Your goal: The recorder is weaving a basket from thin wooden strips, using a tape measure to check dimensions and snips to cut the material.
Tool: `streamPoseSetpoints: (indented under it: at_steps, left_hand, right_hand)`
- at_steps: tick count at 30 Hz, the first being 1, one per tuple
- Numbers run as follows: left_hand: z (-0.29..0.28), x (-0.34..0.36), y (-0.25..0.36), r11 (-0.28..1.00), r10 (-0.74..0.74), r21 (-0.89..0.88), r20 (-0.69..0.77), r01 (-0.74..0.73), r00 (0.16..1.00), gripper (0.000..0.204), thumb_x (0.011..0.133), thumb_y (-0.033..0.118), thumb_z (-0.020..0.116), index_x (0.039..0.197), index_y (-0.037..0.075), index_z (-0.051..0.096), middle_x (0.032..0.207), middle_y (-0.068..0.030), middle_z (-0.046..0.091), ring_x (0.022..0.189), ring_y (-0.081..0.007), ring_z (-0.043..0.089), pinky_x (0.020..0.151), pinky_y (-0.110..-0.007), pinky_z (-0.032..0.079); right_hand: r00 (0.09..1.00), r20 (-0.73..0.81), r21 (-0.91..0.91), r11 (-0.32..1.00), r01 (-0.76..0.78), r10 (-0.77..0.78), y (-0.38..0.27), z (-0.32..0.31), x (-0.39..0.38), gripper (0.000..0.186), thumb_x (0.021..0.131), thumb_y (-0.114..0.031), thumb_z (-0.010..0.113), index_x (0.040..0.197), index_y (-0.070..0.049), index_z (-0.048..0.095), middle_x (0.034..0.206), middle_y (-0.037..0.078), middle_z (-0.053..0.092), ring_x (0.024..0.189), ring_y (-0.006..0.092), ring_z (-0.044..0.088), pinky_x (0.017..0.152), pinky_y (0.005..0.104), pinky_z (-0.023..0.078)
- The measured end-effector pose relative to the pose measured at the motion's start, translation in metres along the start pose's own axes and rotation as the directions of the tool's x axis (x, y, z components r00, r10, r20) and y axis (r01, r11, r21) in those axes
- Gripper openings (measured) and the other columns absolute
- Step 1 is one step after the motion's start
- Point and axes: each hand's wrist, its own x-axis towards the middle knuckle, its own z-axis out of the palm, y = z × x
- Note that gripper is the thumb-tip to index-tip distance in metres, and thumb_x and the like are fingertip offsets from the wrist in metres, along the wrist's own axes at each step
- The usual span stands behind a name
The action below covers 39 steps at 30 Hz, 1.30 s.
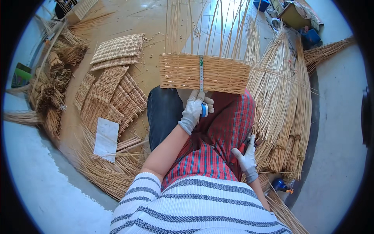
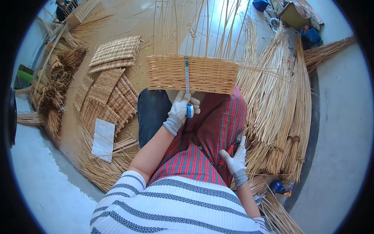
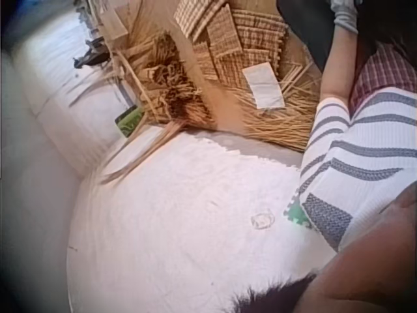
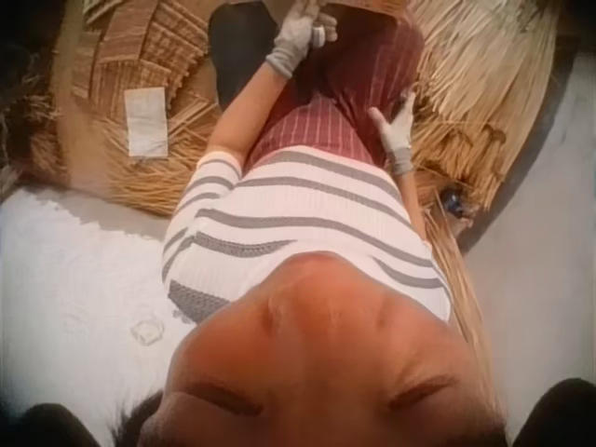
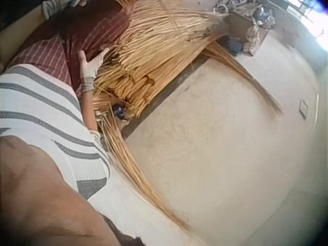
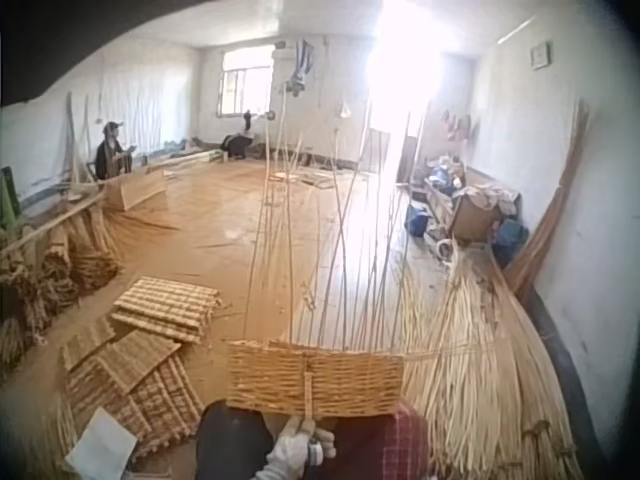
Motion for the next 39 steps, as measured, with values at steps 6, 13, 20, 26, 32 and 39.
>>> streamPoseSetpoints:
  at_steps: [6, 13, 20, 26, 32, 39]
  left_hand:
    - [-0.010, -0.016, 0.018, 0.975, 0.128, 0.192, -0.054, -0.116, 0.990, 0.030, 0.108, 0.030, 0.046, 0.109, 0.003, 0.060, 0.082, -0.0076, 0.068, 0.061, -0.0163, 0.066, 0.054, -0.030, 0.056]
    - [-0.039, -0.028, 0.055, 0.995, 0.092, 0.055, -0.224, -0.082, 0.970, 0.030, 0.108, 0.029, 0.045, 0.107, 0.002, 0.058, 0.077, -0.0088, 0.065, 0.057, -0.0150, 0.063, 0.053, -0.031, 0.058]
    - [-0.044, -0.023, 0.065, 0.996, 0.012, 0.094, -0.254, 0.012, 0.967, 0.022, 0.107, 0.023, 0.044, 0.115, 0.004, 0.048, 0.082, -0.0155, 0.065, 0.056, -0.0198, 0.063, 0.049, -0.034, 0.058]
    - [-0.048, -0.017, 0.060, 0.993, 0.011, 0.115, -0.215, 0.014, 0.977, 0.016, 0.106, 0.020, 0.046, 0.115, 0.006, 0.046, 0.084, -0.0156, 0.064, 0.061, -0.0220, 0.066, 0.052, -0.037, 0.059]
    - [-0.065, -0.035, 0.046, 0.979, 0.038, 0.203, -0.242, 0.013, 0.970, 0.024, 0.105, 0.028, 0.050, 0.109, 0.004, 0.053, 0.083, -0.0113, 0.064, 0.061, -0.0197, 0.064, 0.051, -0.034, 0.057]
    - [-0.058, -0.060, 0.036, 0.981, 0.009, 0.187, -0.275, 0.044, 0.961, 0.031, 0.103, 0.034, 0.058, 0.097, 0.004, 0.060, 0.066, -0.0023, 0.057, 0.045, -0.0110, 0.051, 0.041, -0.027, 0.049]
  right_hand:
    - [0.998, -0.063, 0.328, 0.944, 0.043, -0.024, 0.026, -0.001, 0.010, 0.091, 0.093, -0.032, 0.067, 0.161, -0.003, 0.012, 0.160, 0.021, 0.029, 0.147, 0.0313, 0.030, 0.120, 0.0395, 0.023]
    - [0.974, -0.226, 0.385, 0.920, 0.074, 0.016, 0.015, 0.000, 0.022, 0.065, 0.103, -0.020, 0.055, 0.161, -0.016, 0.025, 0.124, 0.006, 0.054, 0.109, 0.0149, 0.052, 0.098, 0.0288, 0.043]
    - [0.973, -0.230, 0.643, 0.752, 0.145, 0.008, 0.026, -0.004, 0.038, 0.064, 0.104, -0.024, 0.057, 0.159, -0.009, 0.026, 0.122, 0.004, 0.060, 0.104, 0.0108, 0.057, 0.091, 0.0269, 0.048]
    - [0.947, -0.319, 0.764, 0.583, 0.275, -0.029, -0.026, -0.012, 0.019, 0.038, 0.101, -0.017, 0.061, 0.135, -0.002, 0.051, 0.105, 0.005, 0.065, 0.086, 0.0124, 0.062, 0.077, 0.0279, 0.052]
    - [0.988, -0.068, 0.621, 0.769, 0.150, -0.137, -0.036, 0.002, 0.016, 0.046, 0.091, -0.002, 0.068, 0.134, -0.002, 0.054, 0.086, -0.005, 0.053, 0.074, 0.0051, 0.051, 0.072, 0.0230, 0.047]
    - [0.959, -0.105, 0.328, 0.901, 0.282, -0.262, -0.080, -0.036, 0.042, 0.040, 0.080, -0.014, 0.084, 0.110, -0.003, 0.062, 0.078, -0.002, 0.057, 0.073, 0.0071, 0.055, 0.069, 0.0257, 0.049]
